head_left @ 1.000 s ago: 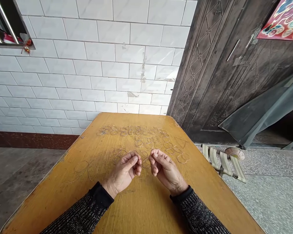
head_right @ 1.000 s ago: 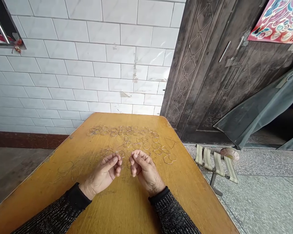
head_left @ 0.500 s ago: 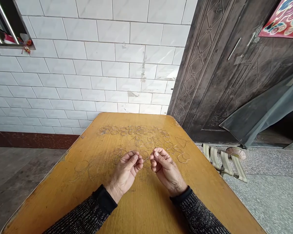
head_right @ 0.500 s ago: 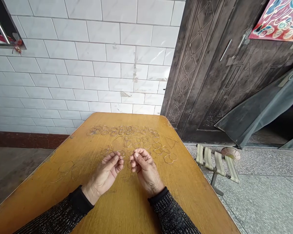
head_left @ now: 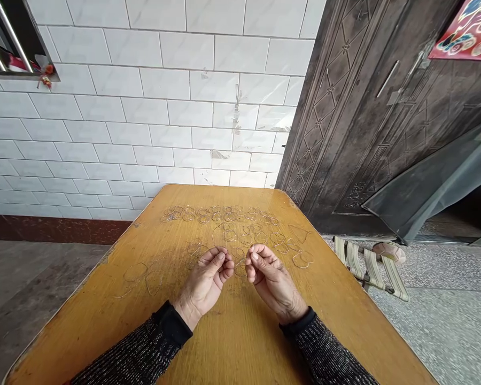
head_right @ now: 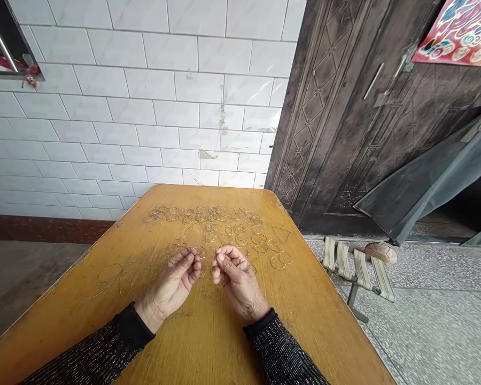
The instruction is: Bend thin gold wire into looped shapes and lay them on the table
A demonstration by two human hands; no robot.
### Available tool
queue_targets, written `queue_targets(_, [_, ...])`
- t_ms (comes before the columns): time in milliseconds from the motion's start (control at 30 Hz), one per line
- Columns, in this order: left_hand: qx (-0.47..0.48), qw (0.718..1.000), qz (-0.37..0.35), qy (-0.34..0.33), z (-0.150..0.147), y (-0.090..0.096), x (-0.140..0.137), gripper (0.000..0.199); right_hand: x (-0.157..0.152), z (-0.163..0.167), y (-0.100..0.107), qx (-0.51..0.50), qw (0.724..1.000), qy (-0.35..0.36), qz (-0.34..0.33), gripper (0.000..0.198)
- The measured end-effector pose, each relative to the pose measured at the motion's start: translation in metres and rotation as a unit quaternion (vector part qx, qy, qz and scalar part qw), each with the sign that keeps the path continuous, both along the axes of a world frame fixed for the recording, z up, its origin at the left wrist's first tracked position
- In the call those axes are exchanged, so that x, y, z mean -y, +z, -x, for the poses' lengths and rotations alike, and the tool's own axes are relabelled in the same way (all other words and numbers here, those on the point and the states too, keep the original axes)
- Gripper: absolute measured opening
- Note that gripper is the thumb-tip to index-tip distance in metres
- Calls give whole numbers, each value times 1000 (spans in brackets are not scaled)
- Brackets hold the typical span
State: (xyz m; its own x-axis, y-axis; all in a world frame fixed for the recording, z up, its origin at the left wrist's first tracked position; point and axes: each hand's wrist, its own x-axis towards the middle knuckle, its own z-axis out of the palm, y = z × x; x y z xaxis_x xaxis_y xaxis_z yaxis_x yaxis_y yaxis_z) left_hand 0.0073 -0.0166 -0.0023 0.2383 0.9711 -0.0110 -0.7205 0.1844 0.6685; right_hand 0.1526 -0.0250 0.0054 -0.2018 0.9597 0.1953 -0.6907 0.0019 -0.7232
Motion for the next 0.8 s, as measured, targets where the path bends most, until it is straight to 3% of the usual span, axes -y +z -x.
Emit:
queue_targets(233, [-37, 999, -22, -30, 0, 2, 2, 17, 0, 1, 1, 43, 999, 16, -6, 14])
queue_targets(467, [-25, 999, -16, -32, 2, 6, 3, 25, 1, -1, 2, 114, 993, -25, -32, 17])
queue_targets(633, [-46, 999, -20, -15, 1, 4, 5, 19, 3, -3, 5, 259, 959, -79, -85, 16])
queue_targets(800, [-116, 991, -64, -16, 2, 0, 4, 17, 3, -1, 4, 346, 930, -82, -96, 21])
